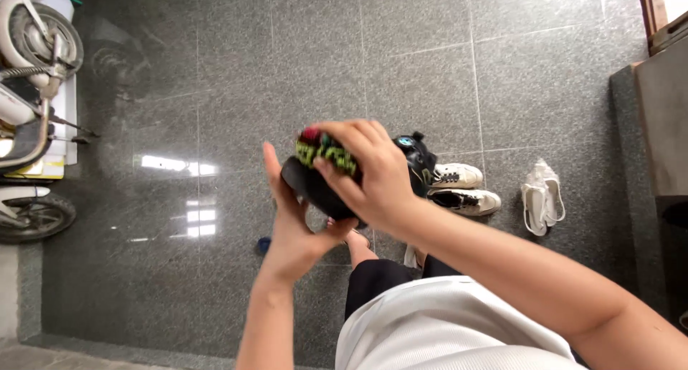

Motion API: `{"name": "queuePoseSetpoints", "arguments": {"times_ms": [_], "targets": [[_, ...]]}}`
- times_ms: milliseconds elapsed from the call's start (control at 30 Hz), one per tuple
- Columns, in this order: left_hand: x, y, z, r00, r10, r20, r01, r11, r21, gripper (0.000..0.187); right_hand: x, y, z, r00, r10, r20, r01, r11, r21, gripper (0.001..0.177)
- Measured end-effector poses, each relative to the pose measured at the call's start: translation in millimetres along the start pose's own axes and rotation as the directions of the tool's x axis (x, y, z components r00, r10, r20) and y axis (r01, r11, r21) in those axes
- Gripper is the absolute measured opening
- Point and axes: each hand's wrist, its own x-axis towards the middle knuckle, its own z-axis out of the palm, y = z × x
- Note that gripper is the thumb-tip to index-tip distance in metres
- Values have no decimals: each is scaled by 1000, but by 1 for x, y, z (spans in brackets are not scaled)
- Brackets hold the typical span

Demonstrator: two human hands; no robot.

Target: Polishing a black shoe with a cloth in an entryway.

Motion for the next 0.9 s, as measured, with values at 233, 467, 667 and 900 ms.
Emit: {"name": "queuePoseSetpoints", "arguments": {"times_ms": [233,467,667,900], "targets": [[-2,-22,5,986,122,-112,-100,977,187,110,5,1,-14,988,-143,62,145,989,-28,38],[-7,-15,0,951,78,-298,-69,997,41,108,-24,10,-29,925,-329,190,327,944,43,45],[-14,-24,21,943,188,-276,-119,961,248,100,-13,-21,-15,978,-178,111,184,982,-39,44],[-17,-18,20,933,173,-314,-105,970,221,104,-13,-15,-19,959,-241,150,247,969,-19,44]]}}
